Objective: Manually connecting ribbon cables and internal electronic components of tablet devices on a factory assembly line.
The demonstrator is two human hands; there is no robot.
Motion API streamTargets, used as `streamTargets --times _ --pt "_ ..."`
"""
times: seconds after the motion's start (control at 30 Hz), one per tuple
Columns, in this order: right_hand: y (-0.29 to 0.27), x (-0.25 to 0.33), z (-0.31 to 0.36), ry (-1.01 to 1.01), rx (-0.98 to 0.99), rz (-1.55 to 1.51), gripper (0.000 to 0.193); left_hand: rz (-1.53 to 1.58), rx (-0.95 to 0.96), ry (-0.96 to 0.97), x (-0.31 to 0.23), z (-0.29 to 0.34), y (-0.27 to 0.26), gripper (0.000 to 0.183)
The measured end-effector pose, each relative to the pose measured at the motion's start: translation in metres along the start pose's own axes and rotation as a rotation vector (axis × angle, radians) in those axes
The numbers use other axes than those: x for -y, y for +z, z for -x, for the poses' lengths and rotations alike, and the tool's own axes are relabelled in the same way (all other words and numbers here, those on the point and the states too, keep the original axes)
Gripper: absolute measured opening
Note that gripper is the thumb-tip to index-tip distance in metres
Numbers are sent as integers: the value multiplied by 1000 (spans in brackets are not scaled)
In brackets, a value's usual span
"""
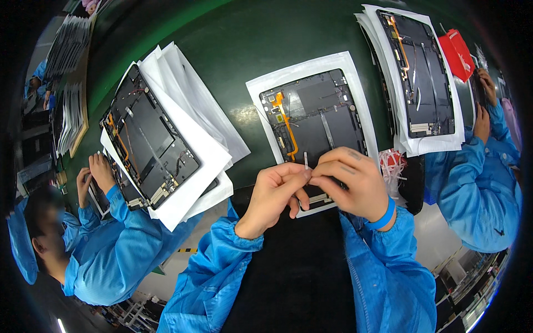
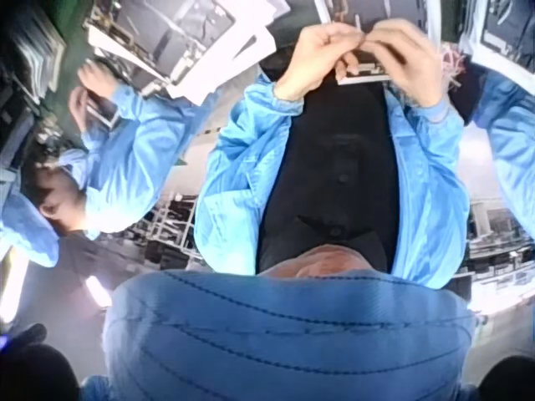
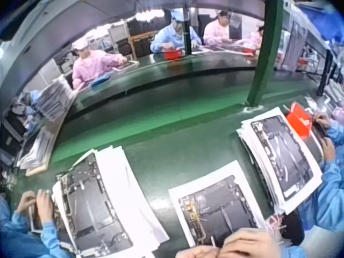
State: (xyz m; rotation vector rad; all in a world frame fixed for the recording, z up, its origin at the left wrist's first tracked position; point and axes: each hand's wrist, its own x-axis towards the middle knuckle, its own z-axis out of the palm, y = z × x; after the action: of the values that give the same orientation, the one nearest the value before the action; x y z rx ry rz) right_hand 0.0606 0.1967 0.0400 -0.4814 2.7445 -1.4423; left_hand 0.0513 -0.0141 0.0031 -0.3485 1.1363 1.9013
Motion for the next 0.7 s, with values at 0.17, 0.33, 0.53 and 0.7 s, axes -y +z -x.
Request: streamTargets --times 0.17,0.33,0.53,0.7 --pt "0 -10 -5 -102 30 64 20 3 -34 65 4 5 0 24" --pt "-2 -9 -8 -212 50 211 24 -12 -57 103 9 7 2 25" --pt "5 -16 -11 -345 3 343 21 -108 -47 139 14 6 -1 26" --pt "5 -25 -21 -104 47 58 12 -111 -57 132 14 7 -5 26"
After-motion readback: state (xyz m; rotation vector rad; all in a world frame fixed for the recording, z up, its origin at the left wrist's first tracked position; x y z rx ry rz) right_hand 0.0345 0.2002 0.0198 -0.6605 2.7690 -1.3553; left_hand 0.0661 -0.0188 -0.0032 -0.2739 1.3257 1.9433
